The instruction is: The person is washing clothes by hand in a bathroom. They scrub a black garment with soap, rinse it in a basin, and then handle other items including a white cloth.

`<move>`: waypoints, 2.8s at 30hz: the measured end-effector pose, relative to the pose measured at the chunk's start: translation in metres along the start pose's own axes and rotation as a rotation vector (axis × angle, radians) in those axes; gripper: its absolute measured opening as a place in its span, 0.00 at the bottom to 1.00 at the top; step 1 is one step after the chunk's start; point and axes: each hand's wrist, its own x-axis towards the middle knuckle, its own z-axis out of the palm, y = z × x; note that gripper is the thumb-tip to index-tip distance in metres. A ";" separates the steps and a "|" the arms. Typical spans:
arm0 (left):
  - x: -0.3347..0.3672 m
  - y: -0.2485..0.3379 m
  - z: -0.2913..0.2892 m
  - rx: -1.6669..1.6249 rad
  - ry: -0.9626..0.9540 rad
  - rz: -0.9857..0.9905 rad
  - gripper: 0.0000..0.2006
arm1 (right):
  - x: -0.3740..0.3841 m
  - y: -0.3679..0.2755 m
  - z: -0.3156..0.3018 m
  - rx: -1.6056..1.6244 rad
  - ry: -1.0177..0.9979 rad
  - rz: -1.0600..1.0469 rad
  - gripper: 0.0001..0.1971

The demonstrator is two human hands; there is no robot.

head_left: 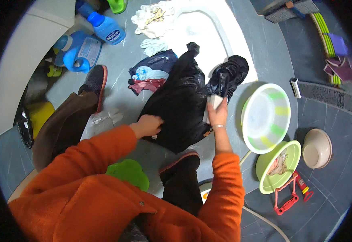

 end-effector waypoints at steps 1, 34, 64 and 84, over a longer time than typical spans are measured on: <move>0.009 0.006 0.009 -0.009 0.346 0.112 0.23 | -0.020 0.007 -0.010 0.018 -0.078 0.129 0.39; -0.037 -0.081 0.000 0.959 -0.256 -0.336 0.10 | -0.044 0.094 -0.105 0.218 0.047 0.347 0.24; -0.017 -0.027 0.070 -0.048 0.191 -0.174 0.08 | 0.016 0.012 0.000 0.330 -0.525 0.029 0.36; -0.023 0.011 0.059 0.094 0.496 0.383 0.13 | 0.027 0.038 -0.136 0.354 -0.052 0.281 0.21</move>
